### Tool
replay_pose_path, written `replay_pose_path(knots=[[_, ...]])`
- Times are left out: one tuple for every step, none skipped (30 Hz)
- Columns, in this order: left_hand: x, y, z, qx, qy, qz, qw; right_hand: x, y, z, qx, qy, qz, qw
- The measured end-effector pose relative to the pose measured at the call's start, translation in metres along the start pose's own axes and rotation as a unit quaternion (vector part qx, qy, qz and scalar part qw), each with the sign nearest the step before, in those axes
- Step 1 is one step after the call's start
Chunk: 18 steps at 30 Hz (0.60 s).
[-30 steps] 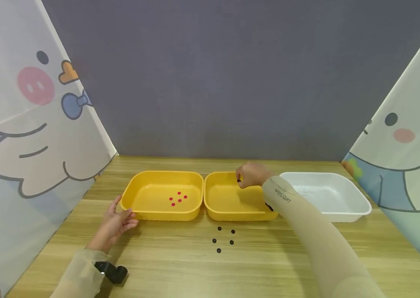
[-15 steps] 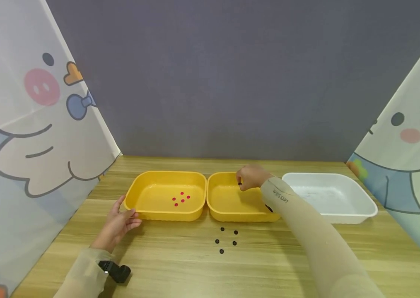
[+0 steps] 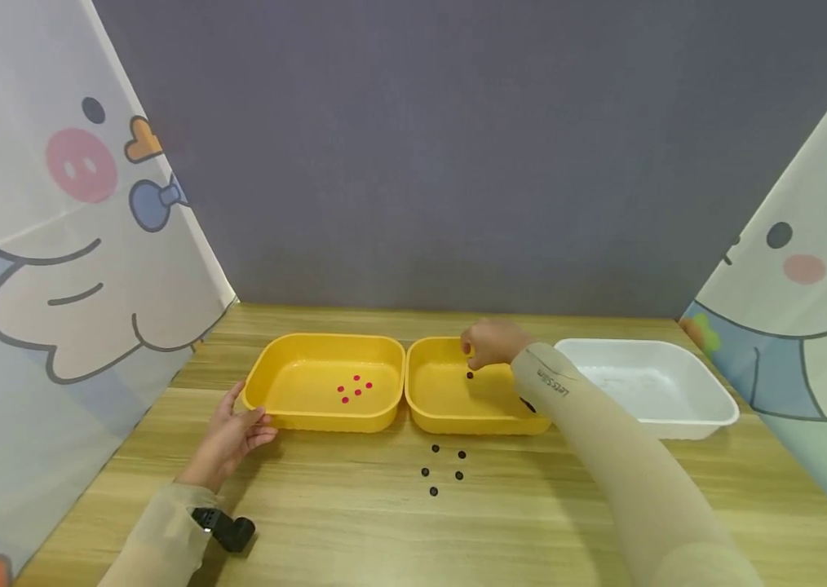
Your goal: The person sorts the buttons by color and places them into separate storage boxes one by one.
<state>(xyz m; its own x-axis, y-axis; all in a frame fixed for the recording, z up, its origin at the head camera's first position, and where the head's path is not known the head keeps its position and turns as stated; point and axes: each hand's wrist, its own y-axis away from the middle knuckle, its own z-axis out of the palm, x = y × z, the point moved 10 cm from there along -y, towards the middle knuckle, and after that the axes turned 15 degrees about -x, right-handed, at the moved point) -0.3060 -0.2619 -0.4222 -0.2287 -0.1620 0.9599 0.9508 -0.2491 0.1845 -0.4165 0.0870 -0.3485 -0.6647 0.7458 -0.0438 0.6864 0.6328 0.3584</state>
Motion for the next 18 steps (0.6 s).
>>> replay_pose_path(knots=[[0.001,-0.001,0.000,0.001,0.000,0.000,1.0000,-0.001,0.000,-0.001,-0.002,0.002,0.002,1.0000],[0.001,-0.002,0.000,0.001,-0.001,-0.001,1.0000,-0.002,0.001,-0.001,-0.004,0.003,0.005,1.0000],[0.001,-0.003,0.000,0.000,0.000,-0.002,1.0000,-0.002,0.001,-0.001,-0.006,0.008,0.009,0.9999],[0.001,-0.004,0.000,-0.001,0.000,-0.003,1.0000,-0.003,0.001,-0.001,-0.009,0.010,0.012,0.9998],[0.000,-0.004,0.000,-0.001,0.002,-0.005,1.0000,-0.003,0.002,0.000,-0.012,0.010,0.016,0.9997],[-0.001,-0.004,0.000,-0.002,0.002,-0.009,1.0000,-0.003,0.003,0.001,-0.016,0.009,0.019,0.9997],[-0.003,-0.004,0.000,-0.002,0.002,-0.011,0.9999,-0.005,0.004,0.002,-0.017,0.011,0.020,0.9996],[-0.004,-0.003,0.000,0.000,0.001,-0.014,0.9999,-0.007,0.006,0.003,-0.019,0.016,0.018,0.9995],[-0.005,-0.002,0.000,0.001,0.002,-0.016,0.9999,-0.009,0.007,0.003,-0.019,0.019,0.015,0.9995],[-0.006,-0.001,0.000,0.002,0.000,-0.017,0.9998,-0.013,0.008,0.003,-0.019,0.024,0.011,0.9995],[-0.006,0.000,0.000,0.004,-0.001,-0.018,0.9998,-0.016,0.010,0.003,-0.014,0.030,0.005,0.9994],[-0.007,0.001,-0.001,0.006,-0.003,-0.017,0.9998,-0.020,0.012,0.003,-0.010,0.038,0.000,0.9992],[-0.006,0.001,-0.001,0.006,-0.004,-0.016,0.9998,-0.023,0.013,0.003,-0.007,0.045,-0.003,0.9990],[-0.006,0.001,-0.001,0.005,-0.005,-0.015,0.9999,-0.026,0.015,0.003,-0.003,0.050,-0.009,0.9987],[-0.005,0.001,-0.001,0.004,-0.005,-0.013,0.9999,-0.029,0.016,0.003,-0.001,0.052,-0.012,0.9986],[-0.004,0.000,0.000,0.004,-0.006,-0.010,0.9999,-0.031,0.017,0.002,0.001,0.054,-0.015,0.9984],[-0.003,0.000,0.000,0.004,-0.005,-0.008,0.9999,-0.033,0.019,0.002,0.005,0.055,-0.018,0.9983],[-0.002,0.000,0.000,0.003,-0.004,-0.007,1.0000,-0.034,0.020,0.002,0.004,0.053,-0.021,0.9984]])
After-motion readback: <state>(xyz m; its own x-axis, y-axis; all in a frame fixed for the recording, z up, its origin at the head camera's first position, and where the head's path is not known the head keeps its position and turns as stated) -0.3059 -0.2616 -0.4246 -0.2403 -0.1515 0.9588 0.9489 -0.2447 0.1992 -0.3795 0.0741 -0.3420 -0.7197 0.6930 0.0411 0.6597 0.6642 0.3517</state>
